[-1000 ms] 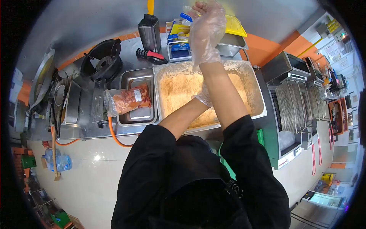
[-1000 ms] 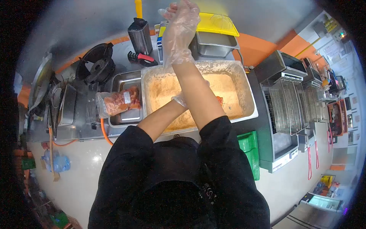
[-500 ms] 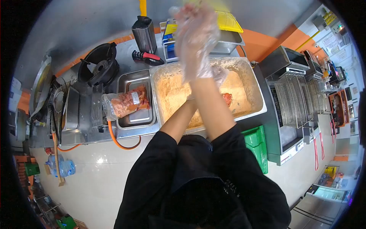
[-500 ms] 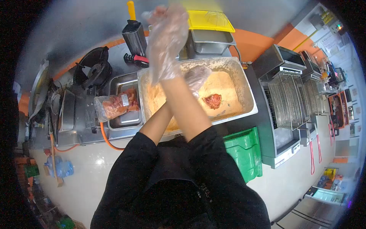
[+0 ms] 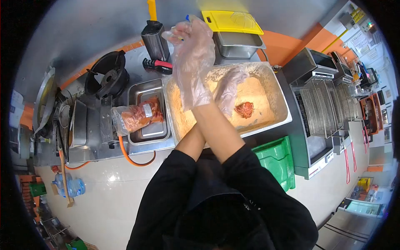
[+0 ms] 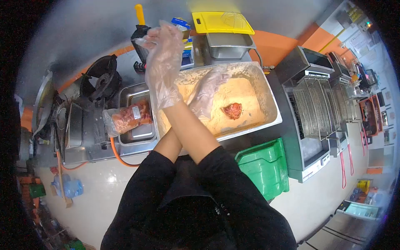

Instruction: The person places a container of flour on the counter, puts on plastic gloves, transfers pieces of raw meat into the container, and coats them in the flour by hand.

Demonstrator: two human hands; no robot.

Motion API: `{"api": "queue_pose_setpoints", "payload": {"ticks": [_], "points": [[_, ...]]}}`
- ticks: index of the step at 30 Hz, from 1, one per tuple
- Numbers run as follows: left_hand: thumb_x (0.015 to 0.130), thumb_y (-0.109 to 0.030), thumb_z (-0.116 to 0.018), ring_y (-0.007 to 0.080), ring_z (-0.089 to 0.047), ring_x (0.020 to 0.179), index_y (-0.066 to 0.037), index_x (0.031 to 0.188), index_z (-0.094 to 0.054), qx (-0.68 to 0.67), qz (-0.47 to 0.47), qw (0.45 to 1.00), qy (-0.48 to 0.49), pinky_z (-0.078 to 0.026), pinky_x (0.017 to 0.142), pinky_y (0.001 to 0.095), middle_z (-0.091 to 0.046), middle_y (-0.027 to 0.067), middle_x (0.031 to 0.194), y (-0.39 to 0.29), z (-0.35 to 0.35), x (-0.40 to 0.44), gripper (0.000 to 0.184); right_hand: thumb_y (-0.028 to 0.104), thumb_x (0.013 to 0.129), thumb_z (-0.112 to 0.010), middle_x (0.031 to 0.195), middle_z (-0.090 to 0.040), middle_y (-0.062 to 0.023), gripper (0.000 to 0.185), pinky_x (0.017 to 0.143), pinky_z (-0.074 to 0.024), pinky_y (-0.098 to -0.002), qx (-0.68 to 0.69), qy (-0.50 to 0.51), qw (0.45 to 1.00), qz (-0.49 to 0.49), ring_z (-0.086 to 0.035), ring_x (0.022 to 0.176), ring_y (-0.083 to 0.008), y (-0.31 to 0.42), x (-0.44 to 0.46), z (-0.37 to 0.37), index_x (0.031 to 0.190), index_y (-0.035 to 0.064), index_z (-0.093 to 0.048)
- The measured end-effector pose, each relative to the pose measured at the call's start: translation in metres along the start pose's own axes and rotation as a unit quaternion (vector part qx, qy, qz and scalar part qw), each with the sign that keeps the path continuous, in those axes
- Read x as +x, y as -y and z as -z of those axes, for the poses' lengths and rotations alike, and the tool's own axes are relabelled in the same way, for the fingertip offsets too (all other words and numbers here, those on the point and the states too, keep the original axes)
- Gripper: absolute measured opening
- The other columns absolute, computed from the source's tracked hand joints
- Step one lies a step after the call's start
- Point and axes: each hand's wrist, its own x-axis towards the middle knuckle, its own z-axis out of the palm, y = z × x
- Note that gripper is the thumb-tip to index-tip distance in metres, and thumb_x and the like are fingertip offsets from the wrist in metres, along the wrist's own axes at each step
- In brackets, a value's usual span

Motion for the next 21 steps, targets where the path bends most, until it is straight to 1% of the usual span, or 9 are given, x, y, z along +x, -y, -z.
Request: {"api": "queue_pose_setpoints", "payload": {"ticks": [1,4,7,8,11,13,16,19,21], "points": [[0.090,-0.044,-0.054,0.0273,-0.058,0.104,-0.004,0.115,-0.056,-0.017,0.002,1.000,0.004,-0.044,0.094,0.0400,-0.062,0.0130,0.111,0.002,0.002,0.000,0.047,0.031,0.094,-0.057,0.087,-0.055,-0.0087,0.029,0.070,-0.0525,-0.0374,0.001,0.009,1.000,-0.027,-0.055,0.079,-0.0170,0.005,0.002,-0.005,0.105,0.0054,-0.049],[0.090,-0.043,-0.053,0.0268,-0.058,0.104,-0.004,0.116,-0.055,-0.075,-0.004,0.997,-0.003,-0.044,0.094,0.0399,-0.062,0.0127,0.111,0.012,0.003,0.002,0.047,0.030,0.092,-0.059,0.086,-0.056,-0.0093,0.030,0.070,-0.0539,-0.0416,-0.065,0.083,0.994,0.026,-0.056,0.080,-0.0180,0.026,0.030,-0.017,0.105,0.0050,-0.051],[0.091,-0.043,-0.053,0.0263,-0.058,0.104,-0.004,0.118,-0.054,-0.161,-0.017,0.986,-0.034,-0.045,0.094,0.0399,-0.062,0.0124,0.111,0.022,-0.004,-0.006,0.047,0.021,0.097,-0.053,0.099,-0.055,-0.0070,0.028,0.082,-0.0511,-0.0330,-0.093,0.162,0.982,0.034,-0.059,0.092,-0.0205,0.019,0.054,0.002,0.117,0.0021,-0.048],[0.091,-0.043,-0.052,0.0262,-0.059,0.103,-0.004,0.118,-0.054,-0.198,-0.021,0.979,-0.046,-0.045,0.094,0.0398,-0.062,0.0123,0.111,0.025,-0.009,-0.009,0.047,0.023,0.096,-0.055,0.106,-0.054,-0.0093,0.040,0.088,-0.0507,-0.0351,-0.189,0.153,0.969,0.044,-0.058,0.096,-0.0214,0.017,0.053,0.010,0.127,0.0023,-0.041],[0.092,-0.042,-0.052,0.0257,-0.059,0.103,-0.004,0.119,-0.053,-0.332,-0.035,0.939,-0.079,-0.045,0.094,0.0398,-0.061,0.0120,0.111,0.035,-0.023,-0.021,0.047,0.029,0.090,-0.060,0.087,-0.058,-0.0098,0.031,0.070,-0.0539,-0.0419,-0.049,0.028,0.998,0.020,-0.057,0.080,-0.0191,-0.003,0.030,0.022,0.107,0.0042,-0.052],[0.092,-0.042,-0.051,0.0253,-0.059,0.103,-0.004,0.120,-0.053,-0.421,-0.044,0.901,-0.096,-0.046,0.094,0.0397,-0.061,0.0118,0.111,0.040,-0.024,-0.031,0.047,0.028,0.090,-0.059,0.090,-0.060,-0.0098,0.031,0.071,-0.0533,-0.0405,0.035,0.056,0.998,0.014,-0.058,0.081,-0.0198,-0.008,0.008,0.027,0.109,0.0048,-0.054],[0.093,-0.041,-0.051,0.0248,-0.059,0.102,-0.003,0.121,-0.052,-0.527,-0.066,0.839,-0.113,-0.046,0.093,0.0397,-0.061,0.0115,0.111,0.045,-0.008,-0.047,0.047,0.029,0.090,-0.060,0.092,-0.061,-0.0096,0.031,0.077,-0.0527,-0.0394,-0.012,0.032,0.997,-0.070,-0.058,0.083,-0.0202,-0.004,-0.013,0.022,0.109,0.0054,-0.054],[0.093,-0.040,-0.050,0.0244,-0.060,0.102,-0.003,0.123,-0.051,-0.593,-0.113,0.785,-0.137,-0.047,0.093,0.0396,-0.061,0.0112,0.111,0.054,0.033,-0.073,0.047,0.028,0.090,-0.059,0.094,-0.061,-0.0103,0.031,0.083,-0.0518,-0.0399,-0.037,0.045,0.984,-0.170,-0.059,0.084,-0.0205,-0.009,-0.022,0.020,0.112,0.0061,-0.055],[0.094,-0.040,-0.050,0.0240,-0.060,0.101,-0.003,0.123,-0.051,-0.616,-0.148,0.756,-0.164,-0.047,0.093,0.0396,-0.061,0.0110,0.111,0.063,0.069,-0.112,0.047,0.025,0.090,-0.059,0.100,-0.062,-0.0132,0.036,0.088,-0.0514,-0.0418,-0.016,0.112,0.967,-0.230,-0.061,0.091,-0.0232,-0.021,-0.023,0.020,0.118,0.0033,-0.052]]}}
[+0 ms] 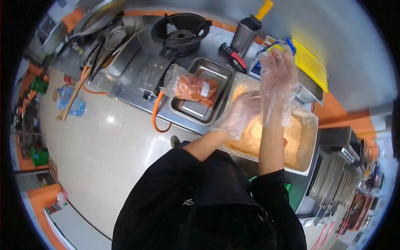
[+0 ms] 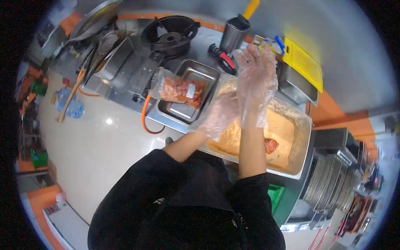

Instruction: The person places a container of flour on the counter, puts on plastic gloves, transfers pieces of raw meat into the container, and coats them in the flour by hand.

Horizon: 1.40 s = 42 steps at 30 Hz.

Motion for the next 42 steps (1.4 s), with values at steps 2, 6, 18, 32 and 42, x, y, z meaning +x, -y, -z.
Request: {"api": "queue_pose_setpoints", "payload": {"ticks": [2,6,18,32,42], "points": [[0.094,-0.040,-0.050,0.0237,-0.060,0.101,-0.003,0.124,-0.050,-0.012,-0.042,0.999,-0.024,-0.047,0.093,0.0396,-0.061,0.0108,0.111,-0.061,0.016,-0.032,0.047,0.023,0.090,-0.059,0.102,-0.062,-0.0147,0.040,0.088,-0.0516,-0.0430,0.007,0.064,0.996,-0.055,-0.062,0.093,-0.0251,-0.021,0.007,0.011,0.122,0.0012,-0.049],[0.093,-0.029,-0.054,0.0262,-0.063,0.094,0.000,0.122,-0.052,-0.022,-0.110,0.977,-0.179,-0.053,0.082,0.0349,-0.064,0.0143,0.105,-0.164,0.046,-0.114,0.041,0.023,0.089,-0.063,0.106,-0.061,-0.0172,0.054,0.088,-0.0523,-0.0416,-0.220,0.054,0.948,-0.222,-0.062,0.095,-0.0268,-0.075,0.015,-0.006,0.130,-0.0023,-0.040],[0.093,-0.020,-0.053,0.0262,-0.065,0.089,-0.001,0.122,-0.052,-0.110,-0.260,0.896,-0.343,-0.059,0.074,0.0315,-0.063,0.0162,0.104,-0.268,0.112,-0.258,0.034,0.025,0.081,-0.062,0.099,-0.068,-0.0142,0.027,0.079,-0.0535,-0.0400,-0.767,0.603,0.184,-0.120,-0.067,0.091,-0.0293,-0.311,0.011,-0.030,0.100,0.0072,-0.070],[0.093,-0.025,-0.055,0.0197,-0.061,0.088,-0.005,0.121,-0.051,-0.072,-0.216,0.884,-0.409,-0.054,0.070,0.0295,-0.061,0.0086,0.103,-0.312,0.160,-0.260,0.034,0.022,0.070,-0.067,0.098,-0.068,-0.0164,0.028,0.078,-0.0526,-0.0392,-0.779,0.564,0.163,-0.220,-0.067,0.093,-0.0309,-0.286,-0.002,-0.019,0.094,0.0083,-0.072],[0.093,-0.026,-0.056,0.0194,-0.061,0.088,-0.006,0.116,-0.053,-0.034,-0.129,0.888,-0.440,-0.054,0.069,0.0294,-0.060,0.0088,0.102,-0.311,0.170,-0.242,0.031,0.026,0.069,-0.068,0.086,-0.067,-0.0083,0.019,0.069,-0.0506,-0.0422,-0.719,0.658,0.224,-0.023,-0.067,0.085,-0.0260,-0.267,-0.013,-0.040,0.081,0.0113,-0.068]]}}
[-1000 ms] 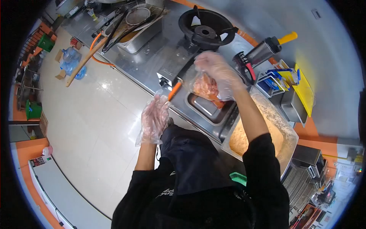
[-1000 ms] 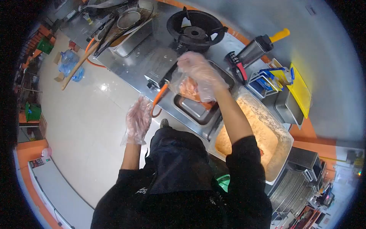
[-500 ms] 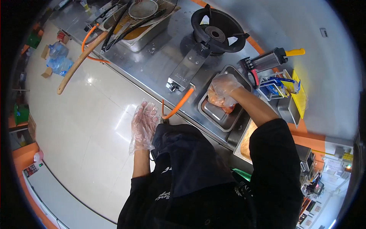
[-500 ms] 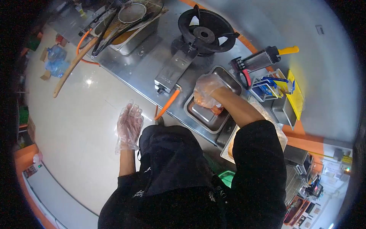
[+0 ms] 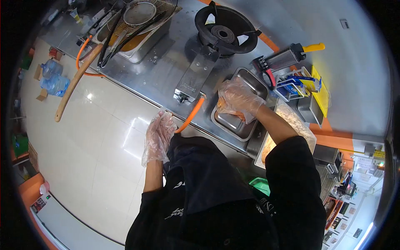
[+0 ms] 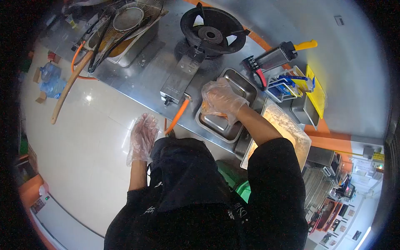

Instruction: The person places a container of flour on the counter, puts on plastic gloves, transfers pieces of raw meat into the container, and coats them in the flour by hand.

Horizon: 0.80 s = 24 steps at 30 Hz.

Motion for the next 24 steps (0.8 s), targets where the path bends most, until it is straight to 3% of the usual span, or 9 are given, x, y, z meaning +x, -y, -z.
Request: {"api": "queue_pose_setpoints", "payload": {"ticks": [4,8,10,14,17,18,20,22,24], "points": [[0.093,-0.024,-0.055,0.0193,-0.063,0.084,-0.003,0.119,-0.054,-0.007,0.000,1.000,-0.008,-0.056,0.066,0.0296,-0.062,0.0116,0.102,0.000,0.000,0.001,0.033,0.024,0.069,-0.068,0.086,-0.067,-0.0094,0.019,0.070,-0.0508,-0.0433,0.006,0.018,1.000,-0.020,-0.067,0.085,-0.0286,0.001,0.016,-0.019,0.082,0.0097,-0.067],[0.093,-0.022,-0.055,0.0185,-0.064,0.082,-0.002,0.120,-0.054,0.004,-0.009,1.000,-0.009,-0.057,0.064,0.0291,-0.064,0.0121,0.101,-0.008,-0.003,-0.005,0.033,0.020,0.071,-0.068,0.088,-0.067,-0.0141,0.021,0.074,-0.0513,-0.0445,0.019,0.147,0.989,0.001,-0.065,0.087,-0.0332,0.002,0.031,-0.008,0.086,0.0064,-0.067],[0.093,-0.025,-0.055,0.0198,-0.062,0.089,-0.005,0.121,-0.052,0.018,-0.015,1.000,0.007,-0.054,0.071,0.0301,-0.061,0.0095,0.105,-0.011,0.006,-0.004,0.035,0.019,0.071,-0.068,0.089,-0.066,-0.0158,0.024,0.076,-0.0513,-0.0444,0.038,0.198,0.979,0.005,-0.065,0.088,-0.0347,0.001,0.034,0.006,0.090,0.0049,-0.067],[0.093,-0.028,-0.054,0.0204,-0.059,0.097,-0.006,0.124,-0.051,0.027,-0.021,0.999,0.006,-0.051,0.079,0.0322,-0.058,0.0086,0.110,-0.013,0.022,-0.001,0.038,0.015,0.072,-0.068,0.089,-0.066,-0.0151,0.024,0.076,-0.0515,-0.0422,0.093,0.103,0.990,0.018,-0.065,0.088,-0.0341,-0.012,0.025,0.010,0.095,0.0066,-0.067],[0.093,-0.024,-0.056,0.0167,-0.064,0.080,-0.004,0.116,-0.056,0.010,-0.028,0.998,-0.051,-0.057,0.065,0.0287,-0.063,0.0078,0.093,-0.013,0.003,-0.006,0.031,0.013,0.072,-0.068,0.091,-0.066,-0.0146,0.024,0.074,-0.0515,-0.0391,0.144,0.067,0.987,-0.007,-0.065,0.086,-0.0327,-0.006,0.008,0.052,0.096,0.0074,-0.066],[0.093,-0.026,-0.055,0.0177,-0.061,0.087,-0.005,0.121,-0.053,0.028,-0.021,0.999,-0.038,-0.054,0.071,0.0299,-0.060,0.0084,0.102,-0.013,0.004,-0.003,0.035,0.013,0.072,-0.068,0.092,-0.066,-0.0149,0.023,0.074,-0.0515,-0.0380,0.200,0.022,0.980,-0.015,-0.065,0.085,-0.0322,-0.012,0.001,0.051,0.095,0.0074,-0.066],[0.094,-0.030,-0.052,0.0197,-0.056,0.101,-0.006,0.131,-0.047,0.063,-0.007,0.998,-0.012,-0.048,0.083,0.0323,-0.055,0.0096,0.119,-0.010,0.010,0.000,0.044,0.012,0.073,-0.069,0.093,-0.066,-0.0145,0.024,0.072,-0.0513,-0.0354,0.297,-0.045,0.952,-0.054,-0.065,0.083,-0.0287,-0.015,-0.010,0.056,0.095,0.0065,-0.065],[0.094,-0.031,-0.052,0.0196,-0.056,0.099,-0.007,0.132,-0.046,0.071,0.000,0.997,-0.007,-0.048,0.083,0.0322,-0.055,0.0098,0.121,-0.005,0.010,0.004,0.045,0.011,0.074,-0.070,0.093,-0.066,-0.0133,0.025,0.072,-0.0510,-0.0322,0.379,-0.091,0.914,-0.116,-0.065,0.080,-0.0230,-0.013,-0.024,0.065,0.097,0.0046,-0.064],[0.093,-0.031,-0.053,0.0194,-0.056,0.098,-0.008,0.132,-0.046,0.084,0.008,0.996,0.007,-0.048,0.082,0.0321,-0.055,0.0096,0.120,0.000,0.003,0.005,0.046,0.009,0.077,-0.069,0.092,-0.066,-0.0102,0.026,0.072,-0.0509,-0.0302,0.506,-0.164,0.806,-0.260,-0.064,0.080,-0.0174,-0.006,-0.048,0.061,0.101,0.0024,-0.062]]}}
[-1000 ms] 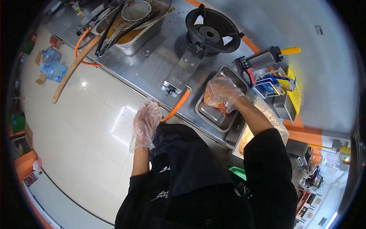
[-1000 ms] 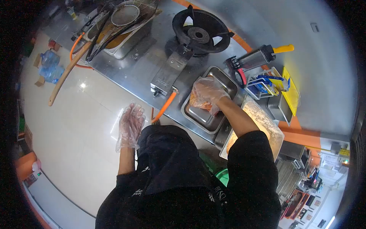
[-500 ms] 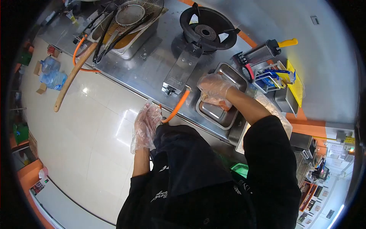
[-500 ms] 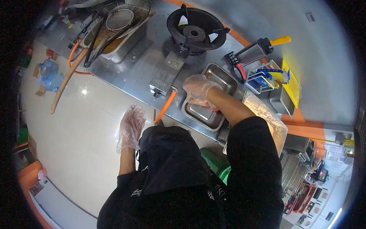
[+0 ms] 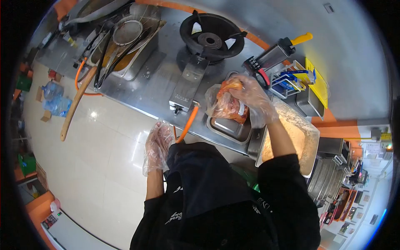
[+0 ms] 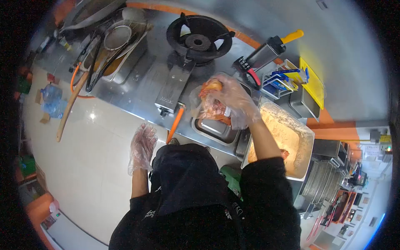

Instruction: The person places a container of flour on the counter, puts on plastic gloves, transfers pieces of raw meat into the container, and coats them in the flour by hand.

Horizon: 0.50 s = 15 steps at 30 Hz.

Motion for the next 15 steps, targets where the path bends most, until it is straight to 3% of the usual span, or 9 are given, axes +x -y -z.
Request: {"api": "queue_pose_setpoints", "payload": {"ticks": [1,4,6,8,12,15], "points": [[0.093,-0.031,-0.054,0.0191,-0.056,0.097,-0.008,0.131,-0.047,0.012,0.004,1.000,0.013,-0.048,0.081,0.0321,-0.055,0.0093,0.119,0.001,-0.006,0.000,0.046,0.009,0.079,-0.069,0.092,-0.066,-0.0087,0.027,0.072,-0.0508,-0.0292,0.080,-0.062,0.993,-0.063,-0.063,0.080,-0.0146,-0.006,-0.013,0.002,0.103,0.0012,-0.060],[0.092,-0.029,-0.056,0.0180,-0.058,0.091,-0.007,0.126,-0.050,0.032,0.019,0.999,0.021,-0.050,0.076,0.0314,-0.059,0.0077,0.107,0.004,-0.038,-0.005,0.041,0.007,0.082,-0.066,0.093,-0.064,-0.0051,0.030,0.074,-0.0508,-0.0271,0.302,-0.218,0.928,0.001,-0.060,0.082,-0.0109,-0.048,-0.050,0.004,0.110,-0.0011,-0.056],[0.092,-0.025,-0.058,0.0184,-0.063,0.085,-0.005,0.118,-0.054,0.030,0.036,0.998,0.040,-0.055,0.070,0.0310,-0.062,0.0085,0.098,0.009,-0.063,-0.008,0.033,0.008,0.082,-0.066,0.097,-0.063,-0.0052,0.030,0.078,-0.0507,-0.0286,0.364,-0.260,0.894,0.017,-0.061,0.086,-0.0133,-0.032,-0.090,0.016,0.109,-0.0004,-0.055],[0.093,-0.027,-0.058,0.0176,-0.061,0.085,-0.006,0.120,-0.053,0.084,0.047,0.995,0.030,-0.052,0.070,0.0302,-0.061,0.0076,0.098,0.014,-0.095,-0.015,0.035,0.011,0.080,-0.068,0.101,-0.062,-0.0069,0.033,0.080,-0.0502,-0.0294,0.429,-0.290,0.855,0.037,-0.060,0.089,-0.0142,-0.007,-0.133,0.031,0.108,0.0005,-0.054],[0.095,-0.025,-0.054,0.0133,-0.059,0.080,-0.005,0.126,-0.049,0.084,0.088,0.984,0.133,-0.050,0.067,0.0252,-0.061,0.0044,0.095,0.033,-0.115,0.001,0.037,0.017,0.078,-0.071,0.100,-0.061,-0.0098,0.038,0.076,-0.0504,-0.0315,0.492,-0.355,0.775,0.178,-0.060,0.086,-0.0176,0.030,-0.199,0.032,0.108,0.0002,-0.054],[0.097,-0.022,-0.051,0.0115,-0.060,0.085,-0.006,0.131,-0.047,0.154,0.059,0.979,0.118,-0.050,0.069,0.0231,-0.061,0.0034,0.103,0.053,-0.138,-0.007,0.038,0.019,0.078,-0.071,0.096,-0.061,-0.0109,0.039,0.072,-0.0507,-0.0320,0.501,-0.378,0.732,0.264,-0.061,0.082,-0.0194,0.035,-0.230,0.040,0.107,-0.0005,-0.055]]}}
